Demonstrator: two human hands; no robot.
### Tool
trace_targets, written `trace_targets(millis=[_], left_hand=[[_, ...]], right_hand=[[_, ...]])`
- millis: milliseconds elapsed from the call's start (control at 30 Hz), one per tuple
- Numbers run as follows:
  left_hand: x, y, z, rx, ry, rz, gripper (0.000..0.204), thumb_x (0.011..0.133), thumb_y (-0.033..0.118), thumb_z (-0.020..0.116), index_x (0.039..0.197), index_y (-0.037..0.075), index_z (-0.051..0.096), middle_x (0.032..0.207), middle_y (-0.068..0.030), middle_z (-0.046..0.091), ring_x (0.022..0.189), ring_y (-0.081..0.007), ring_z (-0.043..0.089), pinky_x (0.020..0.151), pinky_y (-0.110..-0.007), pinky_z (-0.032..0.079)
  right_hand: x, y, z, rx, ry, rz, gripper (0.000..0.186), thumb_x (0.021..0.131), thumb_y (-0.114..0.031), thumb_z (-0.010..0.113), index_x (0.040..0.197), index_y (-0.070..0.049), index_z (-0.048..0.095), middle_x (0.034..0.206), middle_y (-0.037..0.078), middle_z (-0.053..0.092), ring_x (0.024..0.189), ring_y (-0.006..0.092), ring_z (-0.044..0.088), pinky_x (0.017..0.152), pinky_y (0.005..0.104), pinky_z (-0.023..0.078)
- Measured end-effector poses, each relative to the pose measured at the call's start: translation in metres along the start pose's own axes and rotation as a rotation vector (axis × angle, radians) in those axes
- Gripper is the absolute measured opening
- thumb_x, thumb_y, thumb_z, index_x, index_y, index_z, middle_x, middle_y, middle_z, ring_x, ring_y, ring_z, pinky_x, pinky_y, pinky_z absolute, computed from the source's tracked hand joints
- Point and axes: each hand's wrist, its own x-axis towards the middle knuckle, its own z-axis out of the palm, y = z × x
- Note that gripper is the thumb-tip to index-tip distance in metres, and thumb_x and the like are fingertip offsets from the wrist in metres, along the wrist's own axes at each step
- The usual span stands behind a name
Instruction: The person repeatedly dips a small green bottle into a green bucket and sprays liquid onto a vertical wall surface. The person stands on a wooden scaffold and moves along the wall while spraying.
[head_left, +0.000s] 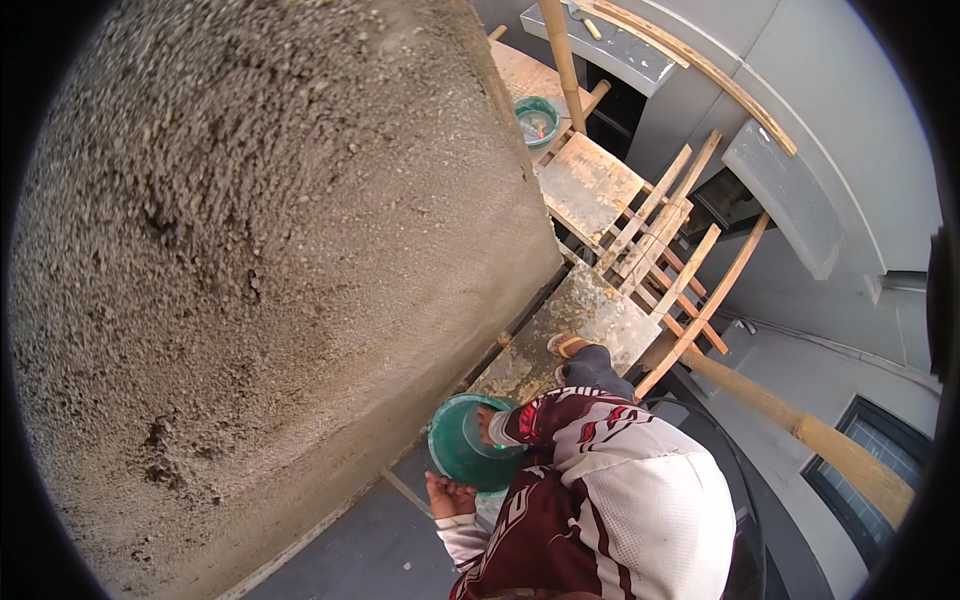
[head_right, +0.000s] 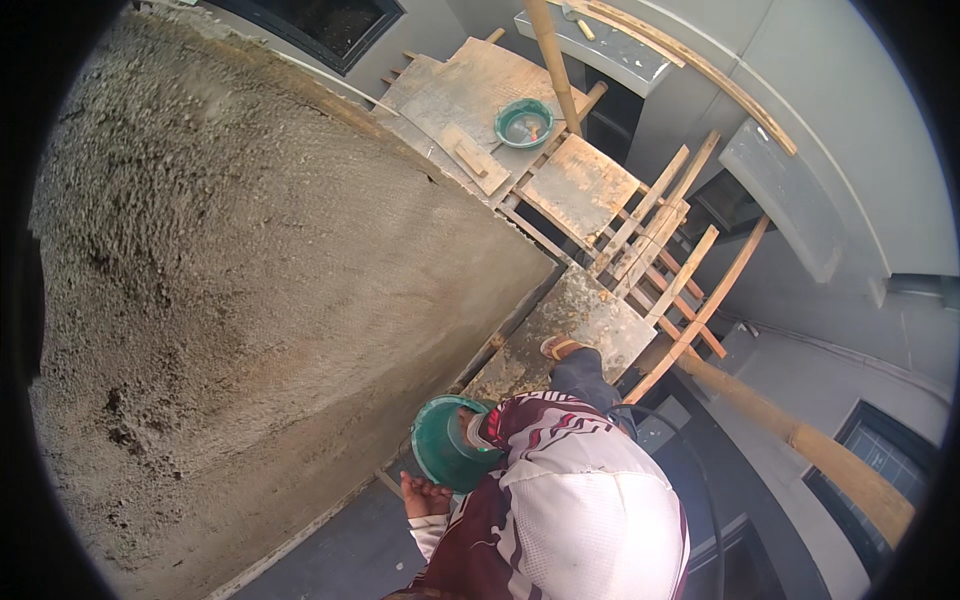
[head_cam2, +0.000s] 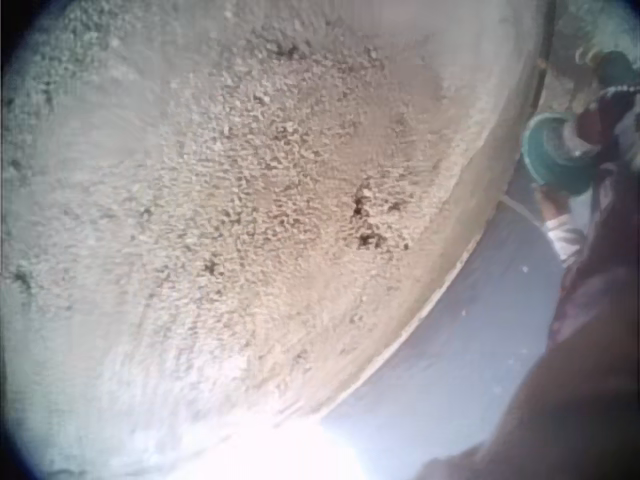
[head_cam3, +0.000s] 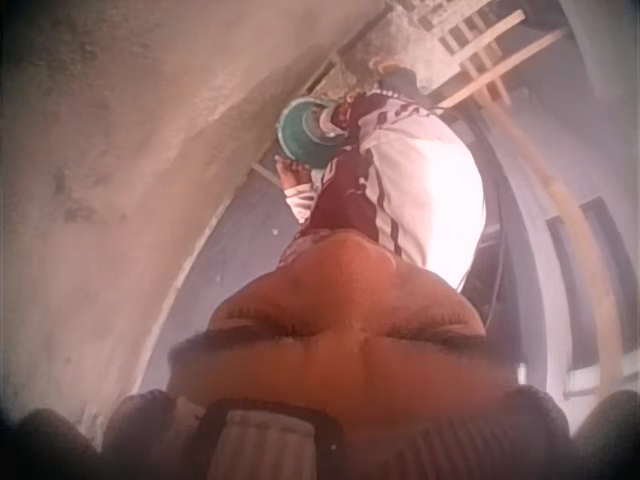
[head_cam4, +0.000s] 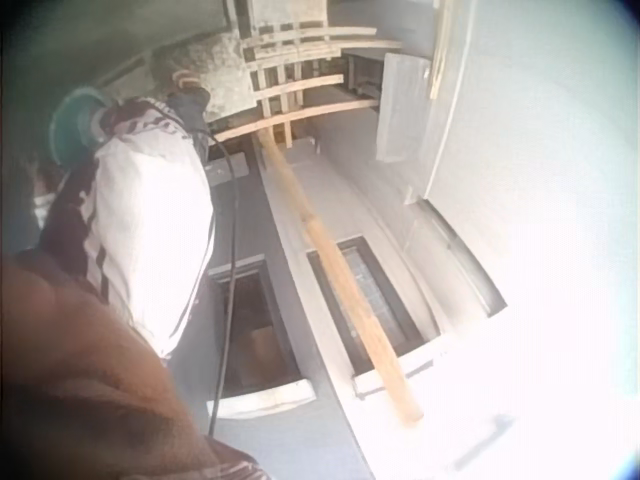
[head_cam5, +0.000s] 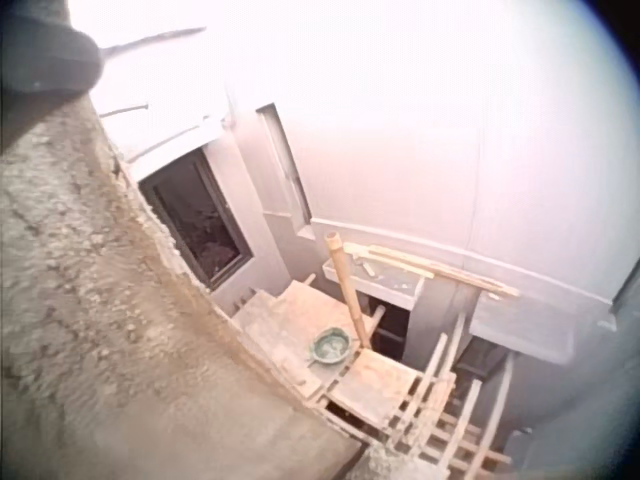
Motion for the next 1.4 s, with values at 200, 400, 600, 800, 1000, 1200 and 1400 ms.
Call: trace_targets(millis=[200, 400, 600, 800, 1000, 1200, 1400], left_hand=[[-0.008, 0.005, 0.021, 0.032, -0.038, -0.008, 0.041, 0.086, 0.051, 0.055, 0.063, 0.019, 0.046, 0.053, 0.0051, 0.036, 0.049, -0.0135, 0.038, 0.053, -0.035, 0.037], [0.009, 0.012, 0.021, 0.115, -0.127, 0.003, 0.041, 0.085, 0.053, 0.056, 0.063, 0.018, 0.047, 0.051, 0.0056, 0.038, 0.049, -0.0129, 0.042, 0.053, -0.035, 0.040], [0.007, 0.003, 0.023, 0.153, -0.186, 0.004, 0.039, 0.087, 0.051, 0.054, 0.069, 0.017, 0.048, 0.052, 0.0049, 0.038, 0.048, -0.0133, 0.041, 0.052, -0.035, 0.040], [-0.001, -0.007, 0.022, 0.032, -0.208, -0.007, 0.036, 0.087, 0.045, 0.057, 0.071, 0.015, 0.046, 0.055, 0.0047, 0.035, 0.050, -0.0121, 0.037, 0.052, -0.032, 0.037], [-0.020, -0.021, 0.037, -0.046, -0.167, 0.077, 0.034, 0.086, 0.043, 0.061, 0.074, 0.014, 0.047, 0.056, 0.0046, 0.036, 0.049, -0.0113, 0.038, 0.050, -0.031, 0.037], [-0.018, -0.062, 0.045, -0.253, -0.023, 0.180, 0.032, 0.085, 0.039, 0.064, 0.073, 0.013, 0.049, 0.053, 0.0050, 0.038, 0.045, -0.0101, 0.039, 0.044, -0.029, 0.037], [-0.035, -0.106, 0.090, -0.394, 0.147, 0.296, 0.032, 0.085, 0.040, 0.063, 0.074, 0.013, 0.050, 0.053, 0.0051, 0.035, 0.043, -0.0089, 0.036, 0.041, -0.026, 0.034]], right_hand=[[0.003, 0.001, 0.007, 0.081, -0.018, 0.047, 0.034, 0.086, -0.030, 0.051, 0.119, -0.025, 0.056, 0.125, 0.001, 0.054, 0.121, 0.0267, 0.042, 0.100, 0.0540, 0.022], [0.008, -0.002, 0.020, 0.090, -0.083, 0.057, 0.035, 0.087, -0.030, 0.049, 0.121, -0.025, 0.055, 0.128, 0.002, 0.052, 0.124, 0.0279, 0.040, 0.102, 0.0559, 0.021], [0.012, -0.005, 0.046, 0.090, -0.028, 0.130, 0.037, 0.089, -0.030, 0.045, 0.125, -0.023, 0.052, 0.130, 0.005, 0.049, 0.124, 0.0291, 0.041, 0.102, 0.0566, 0.021], [-0.006, -0.004, 0.043, 0.182, -0.091, 0.136, 0.038, 0.089, -0.027, 0.045, 0.126, -0.023, 0.051, 0.130, 0.007, 0.049, 0.123, 0.0301, 0.042, 0.103, 0.0569, 0.019], [-0.025, 0.007, 0.039, 0.364, 0.052, 0.031, 0.066, 0.074, -0.018, 0.065, 0.132, -0.018, 0.036, 0.132, 0.019, 0.044, 0.124, 0.0382, 0.040, 0.100, 0.0606, 0.026], [-0.082, 0.029, -0.008, 0.615, 0.269, -0.195, 0.059, 0.071, -0.013, 0.068, 0.122, -0.012, 0.038, 0.120, 0.019, 0.048, 0.113, 0.0381, 0.049, 0.094, 0.0493, 0.037], [-0.156, 0.067, -0.033, 0.772, 0.493, -0.416, 0.065, 0.070, -0.017, 0.071, 0.123, -0.006, 0.036, 0.116, 0.021, 0.049, 0.111, 0.0361, 0.049, 0.093, 0.0393, 0.040]])
